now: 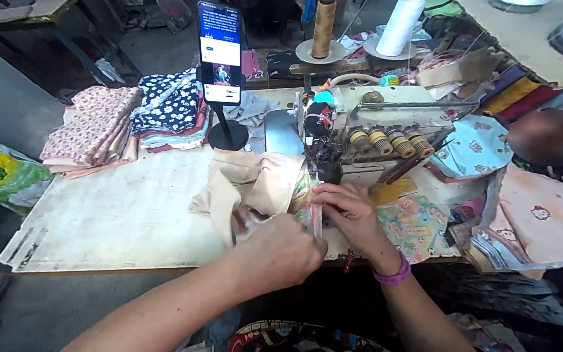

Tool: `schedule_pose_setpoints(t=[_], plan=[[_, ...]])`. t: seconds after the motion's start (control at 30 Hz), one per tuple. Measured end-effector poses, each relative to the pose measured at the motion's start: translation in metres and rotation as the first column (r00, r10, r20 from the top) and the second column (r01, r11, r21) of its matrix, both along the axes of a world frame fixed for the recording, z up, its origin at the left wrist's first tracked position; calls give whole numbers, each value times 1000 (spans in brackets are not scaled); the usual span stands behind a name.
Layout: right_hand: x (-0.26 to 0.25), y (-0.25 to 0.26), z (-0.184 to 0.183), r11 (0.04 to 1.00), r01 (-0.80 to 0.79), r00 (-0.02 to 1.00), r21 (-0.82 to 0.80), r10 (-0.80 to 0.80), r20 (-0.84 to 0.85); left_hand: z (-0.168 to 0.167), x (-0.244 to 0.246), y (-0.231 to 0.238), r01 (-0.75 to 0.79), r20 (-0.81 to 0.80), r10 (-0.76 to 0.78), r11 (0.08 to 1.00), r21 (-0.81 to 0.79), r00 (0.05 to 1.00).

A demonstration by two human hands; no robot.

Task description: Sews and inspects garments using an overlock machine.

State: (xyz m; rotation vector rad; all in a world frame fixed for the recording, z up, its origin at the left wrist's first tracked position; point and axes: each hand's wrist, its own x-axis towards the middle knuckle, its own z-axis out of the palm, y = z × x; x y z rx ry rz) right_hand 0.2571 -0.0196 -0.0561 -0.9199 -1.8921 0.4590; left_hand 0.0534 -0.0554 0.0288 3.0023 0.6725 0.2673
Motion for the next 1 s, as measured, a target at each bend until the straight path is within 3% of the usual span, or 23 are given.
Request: schedule_pose_setpoints(t=[0.07, 0.13, 0.2, 0.27, 0.33, 0.6, 0.7, 0.8, 0.9, 1.0], plan=[[3, -9, -1, 995, 16, 996, 97, -25, 91, -12, 4, 1, 23, 32, -25, 998, 54, 999], [4, -26, 4, 988, 19, 982, 152, -47, 185, -16, 0, 10, 37, 167, -49, 997, 72, 985], [3, -43, 2, 987, 32, 972, 158, -67, 224, -21, -6, 25, -16, 315, 20, 1000, -13, 949], [1, -50, -7, 991, 61, 979, 121, -83, 185, -32, -16, 47, -159, 391, 145, 987, 5, 909], [0, -52, -11, 994, 80, 989, 80, -89, 117, -38, -26, 60, -250, 403, 211, 967, 44, 890], [-6, -35, 7, 992, 107, 994, 69, -106, -7, -28, -29, 89, -272, 225, 243, 957, 106, 943], [-10, -28, 6, 993, 107, 994, 51, -105, -29, -30, -29, 96, -196, 304, 154, 974, 114, 940], [-13, -26, 4, 991, 128, 991, 49, -127, -34, -42, -36, 103, -153, 423, 131, 988, 18, 897], [-23, -26, 14, 980, 185, 982, 72, -187, 22, -46, -38, 115, -211, 422, 185, 977, 15, 887], [-56, -18, 34, 930, 281, 903, 235, -339, 263, -45, -36, 128, -317, 403, 283, 948, 20, 870]])
